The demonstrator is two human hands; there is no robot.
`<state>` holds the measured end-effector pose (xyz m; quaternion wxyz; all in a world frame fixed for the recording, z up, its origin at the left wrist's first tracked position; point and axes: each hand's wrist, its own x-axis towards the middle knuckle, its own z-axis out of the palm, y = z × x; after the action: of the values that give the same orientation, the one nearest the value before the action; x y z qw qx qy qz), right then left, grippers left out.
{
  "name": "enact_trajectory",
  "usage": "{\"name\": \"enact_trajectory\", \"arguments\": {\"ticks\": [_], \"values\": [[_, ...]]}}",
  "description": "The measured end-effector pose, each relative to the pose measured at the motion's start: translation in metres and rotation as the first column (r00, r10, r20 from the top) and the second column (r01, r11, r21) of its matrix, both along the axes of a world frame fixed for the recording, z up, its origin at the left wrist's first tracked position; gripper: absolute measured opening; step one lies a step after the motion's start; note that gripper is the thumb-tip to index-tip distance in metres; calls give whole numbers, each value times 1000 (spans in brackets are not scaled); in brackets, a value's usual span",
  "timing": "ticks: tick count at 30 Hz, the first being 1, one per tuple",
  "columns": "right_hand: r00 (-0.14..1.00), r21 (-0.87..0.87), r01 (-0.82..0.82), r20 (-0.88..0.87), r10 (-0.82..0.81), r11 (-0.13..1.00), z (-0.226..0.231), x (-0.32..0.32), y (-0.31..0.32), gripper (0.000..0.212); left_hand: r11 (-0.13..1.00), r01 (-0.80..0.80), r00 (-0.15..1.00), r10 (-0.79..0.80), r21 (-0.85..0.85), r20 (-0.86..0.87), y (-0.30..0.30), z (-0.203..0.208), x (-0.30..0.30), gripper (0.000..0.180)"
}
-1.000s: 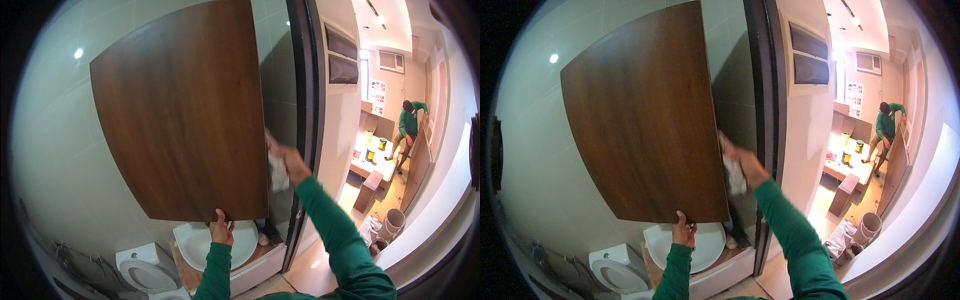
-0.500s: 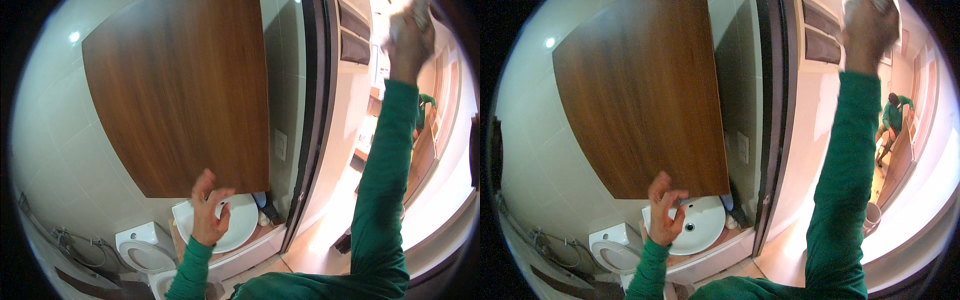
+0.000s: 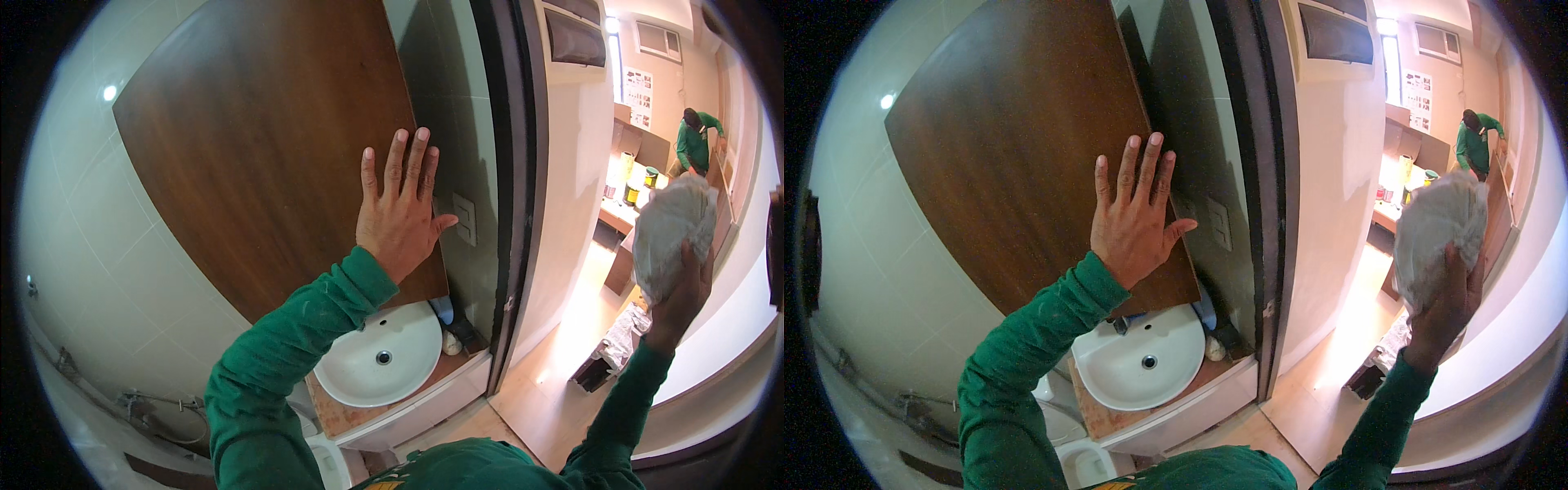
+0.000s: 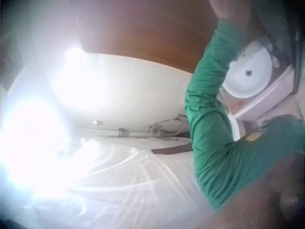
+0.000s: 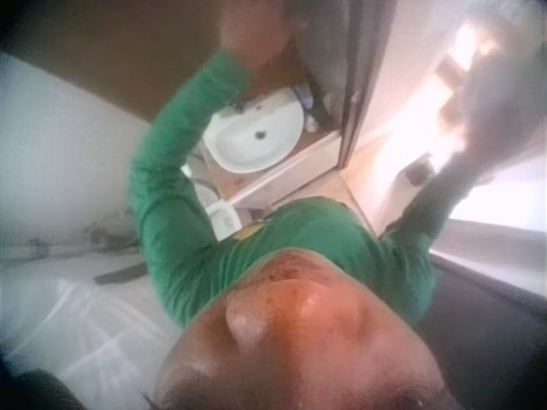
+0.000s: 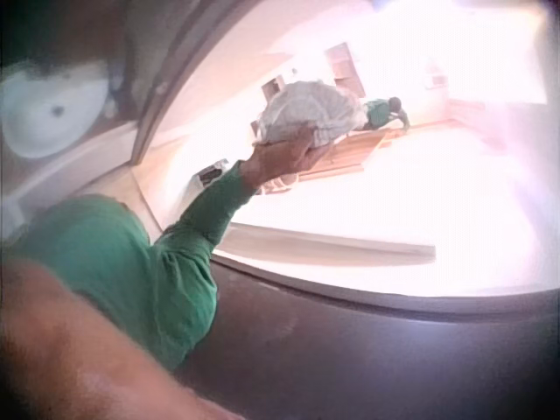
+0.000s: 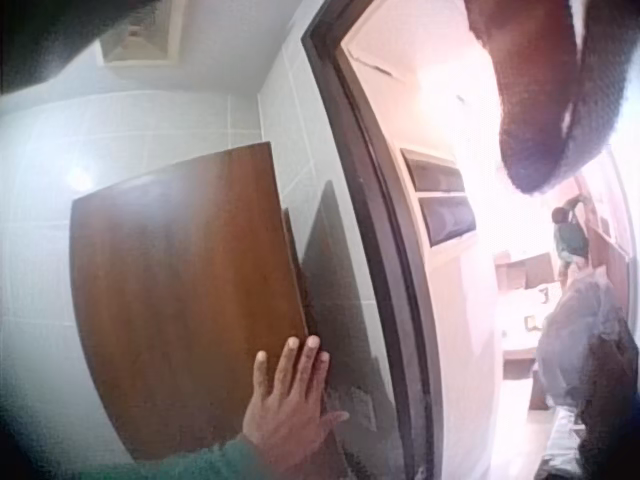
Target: The person wipes the inside and outside of a wooden bathroom cabinet door with a cloth, then sands the edges and surfaces with a sanding block. The person repeatedly wipes and sands the same door throughout the clip.
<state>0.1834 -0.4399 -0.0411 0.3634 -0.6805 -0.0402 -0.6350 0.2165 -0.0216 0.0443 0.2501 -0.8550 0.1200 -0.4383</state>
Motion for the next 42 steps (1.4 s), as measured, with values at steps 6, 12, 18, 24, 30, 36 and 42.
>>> {"name": "enact_trajectory", "arguments": {"ticks": [6, 12, 18, 24, 30, 36, 42], "values": [[879, 664, -380, 43, 474, 644, -38, -13, -29, 37, 982, -146, 973, 165, 120, -162, -1, -35, -16, 89], [823, 708, -414, 23, 567, 572, -83, -12, -60, 33, 982, 17, 847, 85, 188, -524, 7, -32, -38, 55], [888, 709, -271, -76, 453, 651, -129, -25, -60, 39, 880, 470, 802, -455, 60, 387, -10, 177, 0, 30], [808, 896, -311, 74, 585, 316, -161, -12, -45, 39, 961, 260, 889, -199, -97, 412, 70, 349, 61, 73], [782, 937, -246, 40, 622, 249, -213, -35, -72, 40, 913, 189, 974, -220, -363, -46, 48, 366, 57, 73], [835, 957, -203, 60, 548, 206, -209, -37, -61, 45, 888, 185, 955, -263, -422, -134, 36, 366, 30, 68], [749, 936, -269, 54, 660, 228, -249, -19, -62, 43, 891, 173, 972, -222, -419, -72, 30, 375, 7, 69]]}}
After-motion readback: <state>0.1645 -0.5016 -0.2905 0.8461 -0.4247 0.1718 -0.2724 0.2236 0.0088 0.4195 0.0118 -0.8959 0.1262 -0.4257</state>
